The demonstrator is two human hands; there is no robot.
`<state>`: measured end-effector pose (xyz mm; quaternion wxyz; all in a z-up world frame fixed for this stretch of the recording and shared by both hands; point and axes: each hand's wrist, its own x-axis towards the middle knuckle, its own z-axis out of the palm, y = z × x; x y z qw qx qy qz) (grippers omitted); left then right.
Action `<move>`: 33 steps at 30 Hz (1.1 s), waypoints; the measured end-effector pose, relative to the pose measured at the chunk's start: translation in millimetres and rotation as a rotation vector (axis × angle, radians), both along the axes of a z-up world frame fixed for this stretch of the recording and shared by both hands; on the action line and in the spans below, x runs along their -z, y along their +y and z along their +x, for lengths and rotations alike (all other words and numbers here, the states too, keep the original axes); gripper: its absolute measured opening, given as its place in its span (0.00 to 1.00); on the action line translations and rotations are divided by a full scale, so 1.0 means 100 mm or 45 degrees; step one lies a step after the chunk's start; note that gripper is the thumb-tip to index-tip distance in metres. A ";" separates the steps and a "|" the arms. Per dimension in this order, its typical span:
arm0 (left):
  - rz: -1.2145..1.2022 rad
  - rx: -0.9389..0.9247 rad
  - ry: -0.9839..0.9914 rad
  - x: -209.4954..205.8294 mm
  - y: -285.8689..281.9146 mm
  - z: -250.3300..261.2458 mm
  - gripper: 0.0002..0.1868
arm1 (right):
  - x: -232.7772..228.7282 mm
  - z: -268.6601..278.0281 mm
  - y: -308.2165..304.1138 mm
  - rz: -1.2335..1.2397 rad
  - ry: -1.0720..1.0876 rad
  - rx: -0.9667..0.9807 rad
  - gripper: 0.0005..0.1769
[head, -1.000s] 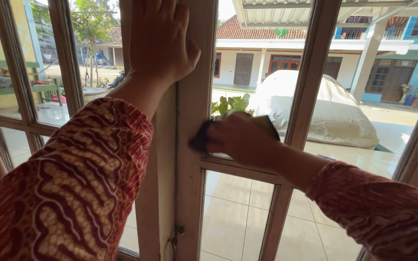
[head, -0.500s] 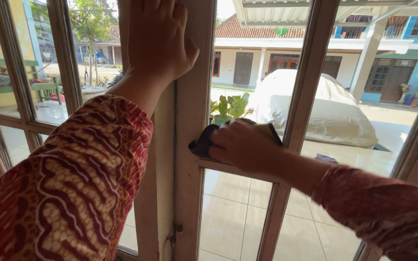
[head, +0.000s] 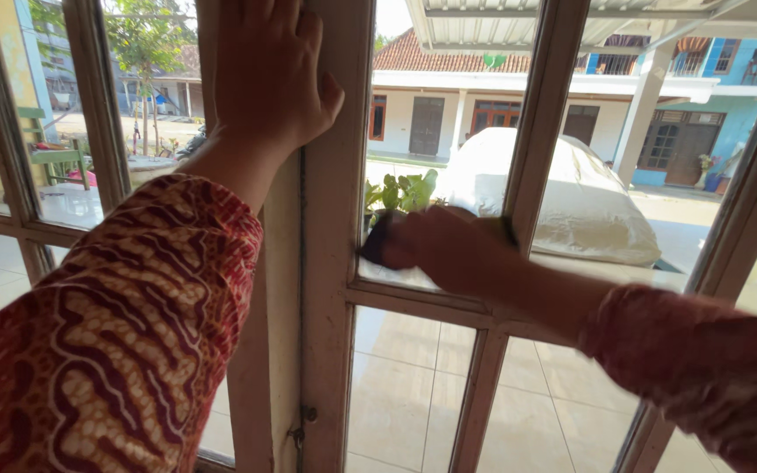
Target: The person cleans a multi-pane window using a spray bottle and a cloth. They spray the glass and wipe each pane and the frame systematically, moving from upper to lower sections.
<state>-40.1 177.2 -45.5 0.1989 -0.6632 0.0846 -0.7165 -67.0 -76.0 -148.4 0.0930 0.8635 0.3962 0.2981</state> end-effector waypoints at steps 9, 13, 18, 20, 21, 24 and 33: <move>0.014 0.084 -0.011 0.00 0.05 0.14 0.32 | -0.21 -0.03 -0.11 -0.031 -0.116 0.361 0.08; 0.002 0.018 -0.028 -0.01 0.03 0.14 0.33 | 0.11 -0.08 -0.17 -0.005 -0.179 0.022 0.11; -0.030 0.096 0.128 0.00 0.05 0.15 0.34 | -0.49 -0.09 -0.33 0.052 -0.662 0.097 0.13; -0.001 0.081 0.068 0.01 0.05 0.15 0.33 | -0.49 -0.14 -0.33 0.021 -0.696 0.140 0.12; 0.010 0.071 0.033 0.00 0.04 0.13 0.33 | -0.39 -0.15 -0.28 0.042 -0.485 0.268 0.10; -0.006 0.097 0.031 -0.01 0.02 0.07 0.33 | 0.11 -0.36 -0.30 0.038 0.018 0.309 0.10; -0.004 -0.012 0.095 -0.01 0.06 0.19 0.36 | -0.49 -0.29 -0.44 -0.095 -0.814 0.220 0.12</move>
